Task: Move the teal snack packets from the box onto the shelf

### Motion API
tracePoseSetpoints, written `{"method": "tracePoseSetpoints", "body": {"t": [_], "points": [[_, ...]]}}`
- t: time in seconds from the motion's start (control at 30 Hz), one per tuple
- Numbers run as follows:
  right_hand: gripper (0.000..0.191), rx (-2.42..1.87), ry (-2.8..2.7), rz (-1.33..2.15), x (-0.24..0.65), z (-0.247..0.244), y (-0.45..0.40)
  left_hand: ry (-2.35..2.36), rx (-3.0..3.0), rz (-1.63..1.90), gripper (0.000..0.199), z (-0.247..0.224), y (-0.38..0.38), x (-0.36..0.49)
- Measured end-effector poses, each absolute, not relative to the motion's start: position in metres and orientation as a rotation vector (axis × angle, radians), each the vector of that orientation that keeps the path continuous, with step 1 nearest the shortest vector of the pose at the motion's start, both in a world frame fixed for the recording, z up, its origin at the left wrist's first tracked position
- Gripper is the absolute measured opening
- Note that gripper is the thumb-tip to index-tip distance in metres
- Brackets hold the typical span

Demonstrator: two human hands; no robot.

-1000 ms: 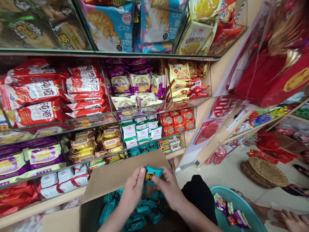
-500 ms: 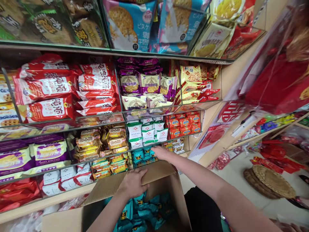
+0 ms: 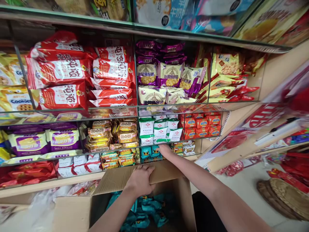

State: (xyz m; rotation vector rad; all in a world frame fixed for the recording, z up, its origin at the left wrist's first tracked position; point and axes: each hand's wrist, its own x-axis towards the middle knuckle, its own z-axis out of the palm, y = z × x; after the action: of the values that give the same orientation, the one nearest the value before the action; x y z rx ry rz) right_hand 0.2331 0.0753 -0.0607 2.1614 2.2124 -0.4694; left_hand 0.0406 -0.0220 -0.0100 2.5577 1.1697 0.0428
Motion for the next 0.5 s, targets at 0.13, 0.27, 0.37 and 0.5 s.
{"method": "tracePoseSetpoints", "body": {"t": [0.13, 0.27, 0.37, 0.5], "points": [[0.03, 2.142, 2.223, -0.523, 0.234, -0.063, 0.077, 1.168, 2.565, 0.054, 0.06, -0.012, -0.022, 0.041], [0.03, 2.167, 2.189, -0.511, 0.238, -0.063, 0.072, 1.162, 2.563, 0.061, 0.06, -0.013, -0.022, 0.041], [0.03, 2.186, 2.134, -0.509, 0.243, -0.064, 0.07, 1.162, 2.56, 0.063, 0.06, -0.012, -0.022, 0.041], [0.025, 2.184, 2.101, -0.524, 0.247, -0.069, 0.074, 1.165, 2.56, 0.051, 0.061, -0.012, -0.022, 0.04]]}}
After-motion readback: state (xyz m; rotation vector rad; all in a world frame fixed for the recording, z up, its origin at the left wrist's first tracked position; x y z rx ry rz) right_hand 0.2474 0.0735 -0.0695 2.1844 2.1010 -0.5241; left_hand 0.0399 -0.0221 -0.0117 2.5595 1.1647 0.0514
